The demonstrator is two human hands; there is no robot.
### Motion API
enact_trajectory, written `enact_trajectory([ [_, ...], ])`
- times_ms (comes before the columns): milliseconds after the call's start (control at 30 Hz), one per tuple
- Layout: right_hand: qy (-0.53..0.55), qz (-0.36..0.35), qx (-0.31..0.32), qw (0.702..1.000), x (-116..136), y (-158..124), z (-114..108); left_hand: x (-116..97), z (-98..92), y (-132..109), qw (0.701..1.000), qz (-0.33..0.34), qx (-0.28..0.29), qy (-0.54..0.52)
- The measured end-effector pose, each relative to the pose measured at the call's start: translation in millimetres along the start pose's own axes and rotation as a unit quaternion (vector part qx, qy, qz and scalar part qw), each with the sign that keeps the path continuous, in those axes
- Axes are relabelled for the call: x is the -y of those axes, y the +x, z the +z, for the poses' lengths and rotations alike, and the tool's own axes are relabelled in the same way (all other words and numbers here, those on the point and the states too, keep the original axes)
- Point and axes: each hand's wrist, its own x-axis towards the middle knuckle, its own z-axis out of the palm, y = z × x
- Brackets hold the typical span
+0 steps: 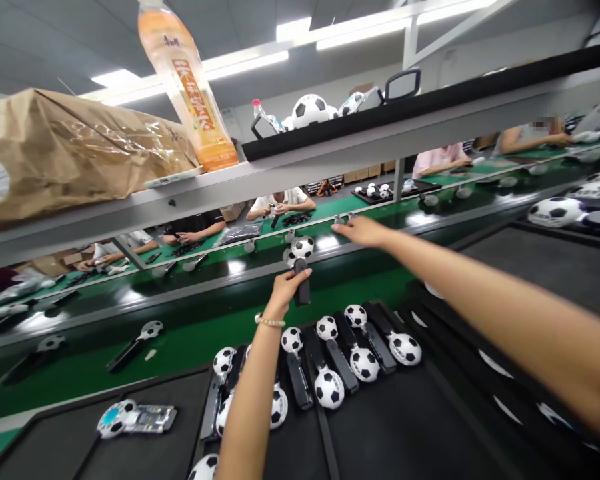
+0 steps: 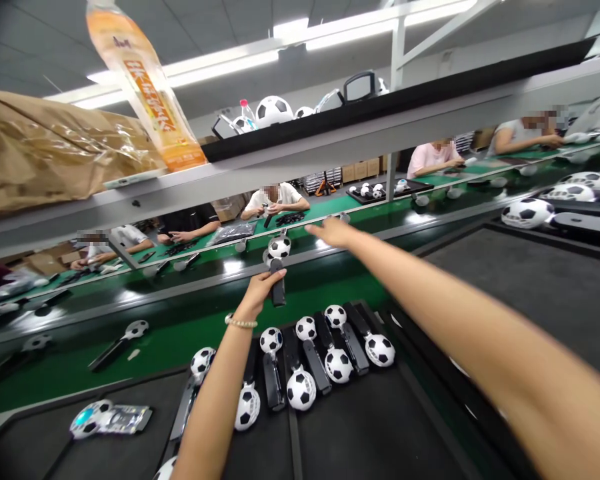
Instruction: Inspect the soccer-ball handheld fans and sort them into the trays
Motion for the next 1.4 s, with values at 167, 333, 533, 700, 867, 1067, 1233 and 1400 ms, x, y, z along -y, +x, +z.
enact_trajectory([
  [167, 0.268, 0.1, 0.083, 0.955, -29.9, -62.1, 99.9, -35.1, 39.0, -52.6, 0.99, 0.046, 0.048, -0.123],
  [333, 0.459, 0.17, 0.086, 0.868, -62.9, -121.1, 109.1, -30.6, 47.7, -97.8, 0.97, 0.034, 0.1, -0.221],
  [533, 0.564, 0.246, 0.11, 0.78, -78.7, -138.5, 83.5, -9.5, 41.6, -103.1, 0.938, -0.057, 0.082, -0.333],
  [700, 0.645, 0.218, 0.146, 0.718, -74.4, -144.1, 61.2, -5.0, 43.0, -91.9, 0.911, -0.13, 0.059, -0.388],
  [867, 0.662, 0.284, 0.163, 0.674, -72.8, -144.3, 54.4, -4.6, 49.8, -92.5, 0.884, -0.165, 0.064, -0.433],
  [1067, 0.701, 0.319, 0.079, 0.632, -68.2, -140.3, 68.4, -6.5, 49.2, -93.7, 0.871, -0.158, 0.077, -0.458],
  [1233, 0.717, 0.306, 0.088, 0.62, -65.3, -141.2, 71.0, -4.8, 48.7, -92.9, 0.869, -0.156, 0.073, -0.464],
  [1400, 0.703, 0.309, 0.1, 0.632, -65.2, -141.9, 69.4, -5.4, 50.3, -93.8, 0.878, -0.151, 0.09, -0.445],
])
